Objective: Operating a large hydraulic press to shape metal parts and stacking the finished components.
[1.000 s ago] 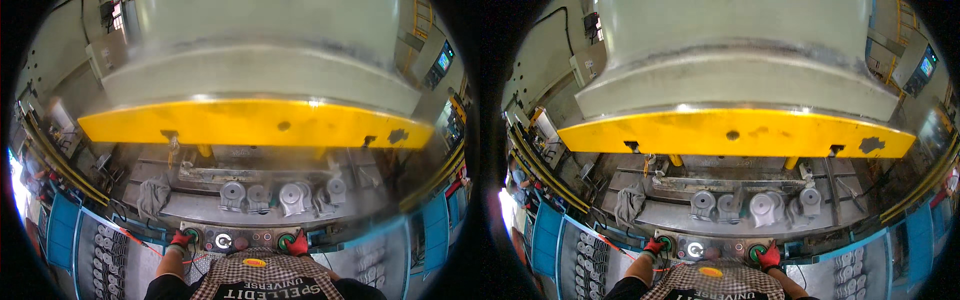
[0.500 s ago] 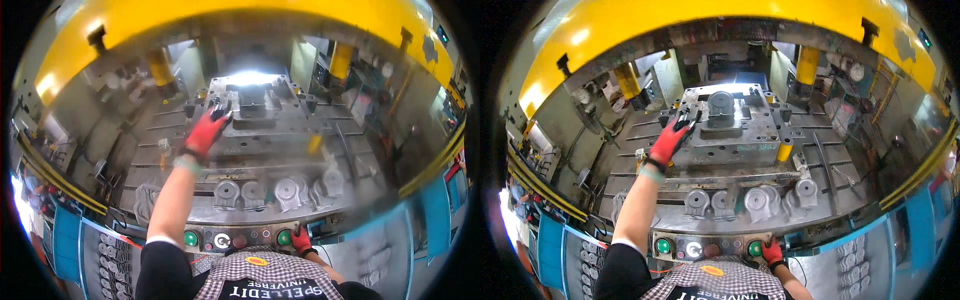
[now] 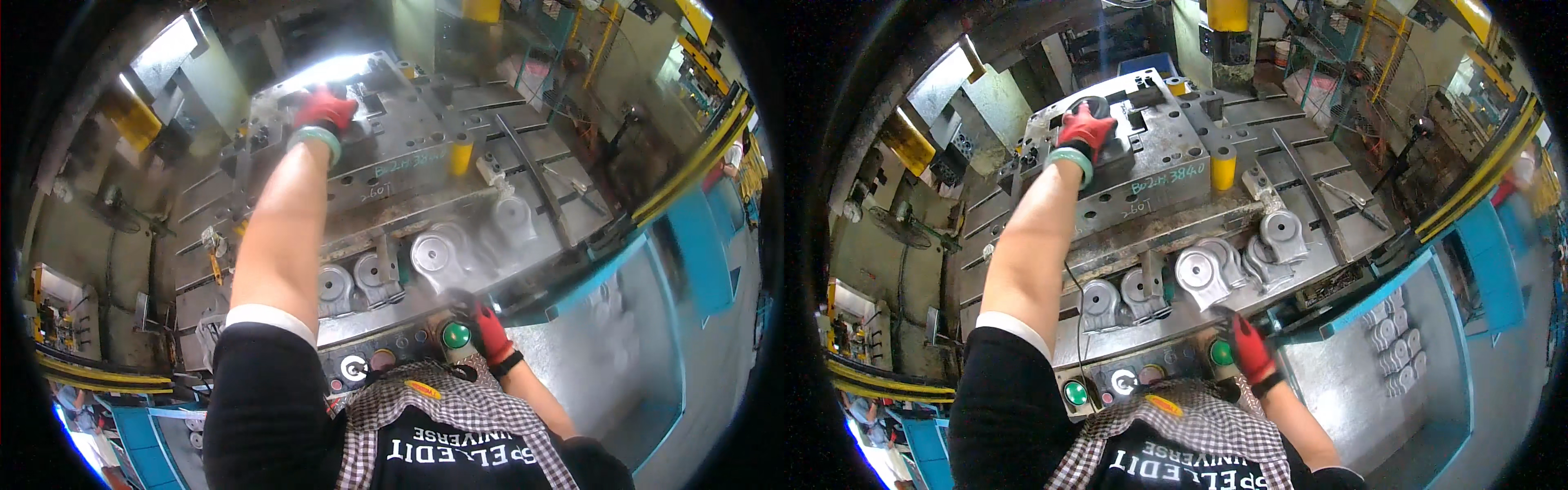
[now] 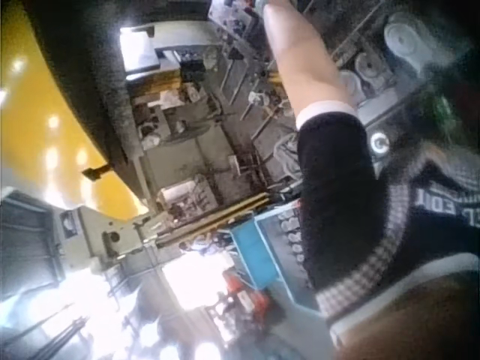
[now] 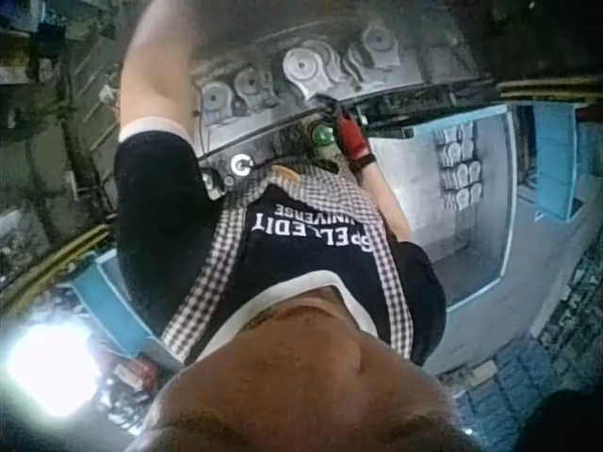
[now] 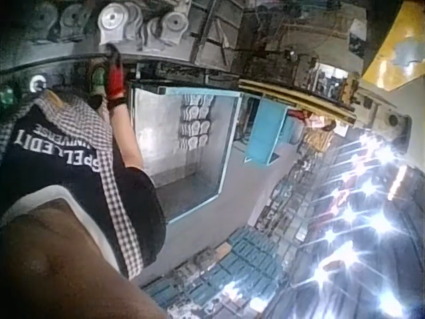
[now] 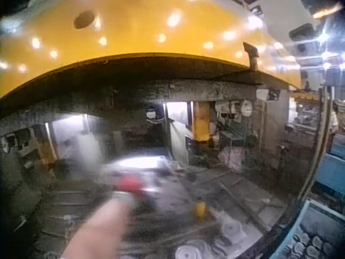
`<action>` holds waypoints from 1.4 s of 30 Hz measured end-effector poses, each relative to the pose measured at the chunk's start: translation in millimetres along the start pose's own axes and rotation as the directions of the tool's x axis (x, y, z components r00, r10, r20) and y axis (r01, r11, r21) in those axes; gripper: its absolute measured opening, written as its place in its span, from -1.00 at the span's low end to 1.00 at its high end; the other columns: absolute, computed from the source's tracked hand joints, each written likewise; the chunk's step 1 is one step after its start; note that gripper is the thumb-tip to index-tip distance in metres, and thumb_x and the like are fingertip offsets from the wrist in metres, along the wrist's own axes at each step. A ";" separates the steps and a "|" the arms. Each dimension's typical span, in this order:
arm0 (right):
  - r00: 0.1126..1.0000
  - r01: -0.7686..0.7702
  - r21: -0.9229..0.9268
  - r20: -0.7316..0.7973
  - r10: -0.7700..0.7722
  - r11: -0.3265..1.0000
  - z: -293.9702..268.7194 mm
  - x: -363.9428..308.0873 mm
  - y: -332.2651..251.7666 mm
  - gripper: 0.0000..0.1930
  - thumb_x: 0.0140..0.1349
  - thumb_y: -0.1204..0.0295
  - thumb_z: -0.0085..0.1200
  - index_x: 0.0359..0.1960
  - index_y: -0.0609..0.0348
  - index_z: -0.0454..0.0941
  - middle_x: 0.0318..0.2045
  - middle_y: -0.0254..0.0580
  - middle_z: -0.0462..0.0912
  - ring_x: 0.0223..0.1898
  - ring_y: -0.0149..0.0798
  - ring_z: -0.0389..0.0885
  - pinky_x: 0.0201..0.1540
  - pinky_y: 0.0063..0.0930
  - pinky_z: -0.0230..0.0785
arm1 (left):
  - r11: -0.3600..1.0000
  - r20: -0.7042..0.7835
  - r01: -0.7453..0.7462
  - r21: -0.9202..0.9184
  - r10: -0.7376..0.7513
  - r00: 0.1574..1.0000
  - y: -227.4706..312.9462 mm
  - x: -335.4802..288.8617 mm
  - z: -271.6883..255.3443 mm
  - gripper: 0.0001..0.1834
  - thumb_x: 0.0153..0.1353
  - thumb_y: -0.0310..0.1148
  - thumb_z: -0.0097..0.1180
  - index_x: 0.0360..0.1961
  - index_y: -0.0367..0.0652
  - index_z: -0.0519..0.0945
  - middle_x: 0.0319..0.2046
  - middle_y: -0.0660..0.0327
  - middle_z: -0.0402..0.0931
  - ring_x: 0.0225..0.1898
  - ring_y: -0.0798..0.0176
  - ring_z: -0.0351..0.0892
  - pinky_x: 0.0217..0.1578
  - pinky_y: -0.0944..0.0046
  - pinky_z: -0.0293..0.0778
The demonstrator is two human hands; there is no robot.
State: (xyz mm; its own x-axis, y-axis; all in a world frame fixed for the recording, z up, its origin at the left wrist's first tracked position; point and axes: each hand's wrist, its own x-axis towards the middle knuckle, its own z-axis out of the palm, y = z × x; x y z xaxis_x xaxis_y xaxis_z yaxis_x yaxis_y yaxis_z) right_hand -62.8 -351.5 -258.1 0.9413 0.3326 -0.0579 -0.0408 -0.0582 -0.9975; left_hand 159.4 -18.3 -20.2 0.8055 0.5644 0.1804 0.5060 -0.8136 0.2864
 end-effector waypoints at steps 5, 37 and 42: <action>0.976 -0.190 0.285 0.158 0.149 0.940 10.8 25.3 -18.3 -0.58 0.33 0.20 -0.41 -0.01 0.24 0.36 -0.13 -0.16 0.49 -0.11 -0.35 0.44 -0.09 -0.48 0.30 | 0.536 0.188 0.028 -0.844 0.246 0.951 -101.6 56.4 -50.7 -0.57 0.06 -0.02 0.03 -0.15 -0.07 0.53 -0.30 0.26 0.52 -0.25 0.25 0.48 -0.26 0.25 0.41; 0.973 -0.226 0.642 0.182 0.140 0.733 25.2 81.7 -39.1 -0.45 0.24 -0.06 -0.35 0.02 0.11 0.34 -0.24 -0.33 0.52 -0.35 -0.40 0.46 -0.21 -0.45 0.35 | 0.995 0.114 0.005 0.097 -0.016 0.993 -296.0 -311.6 126.3 -0.17 -0.14 0.07 0.12 0.18 0.04 0.17 0.15 0.08 0.16 0.07 -0.12 0.22 0.07 0.08 0.16; 0.956 -0.165 0.334 0.287 0.067 0.928 7.8 114.1 -34.5 -0.43 0.22 -0.07 -0.31 -0.10 0.19 0.45 -0.48 -0.28 0.52 -0.50 -0.37 0.51 -0.35 -0.46 0.44 | 0.993 0.158 0.075 0.089 -0.089 0.983 -292.4 -309.2 126.4 -0.20 -0.12 0.05 0.12 0.17 0.03 0.20 0.14 0.08 0.17 0.11 -0.11 0.17 0.09 0.07 0.14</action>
State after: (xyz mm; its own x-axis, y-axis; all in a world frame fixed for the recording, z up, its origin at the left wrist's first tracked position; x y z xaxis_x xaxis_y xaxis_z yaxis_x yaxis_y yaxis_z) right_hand 43.4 -304.2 -230.6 0.8005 0.5842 -0.1342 -0.3054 0.2049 -0.9299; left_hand -198.6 27.5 -278.6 0.7962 0.6050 0.0030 0.5905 -0.7782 0.2139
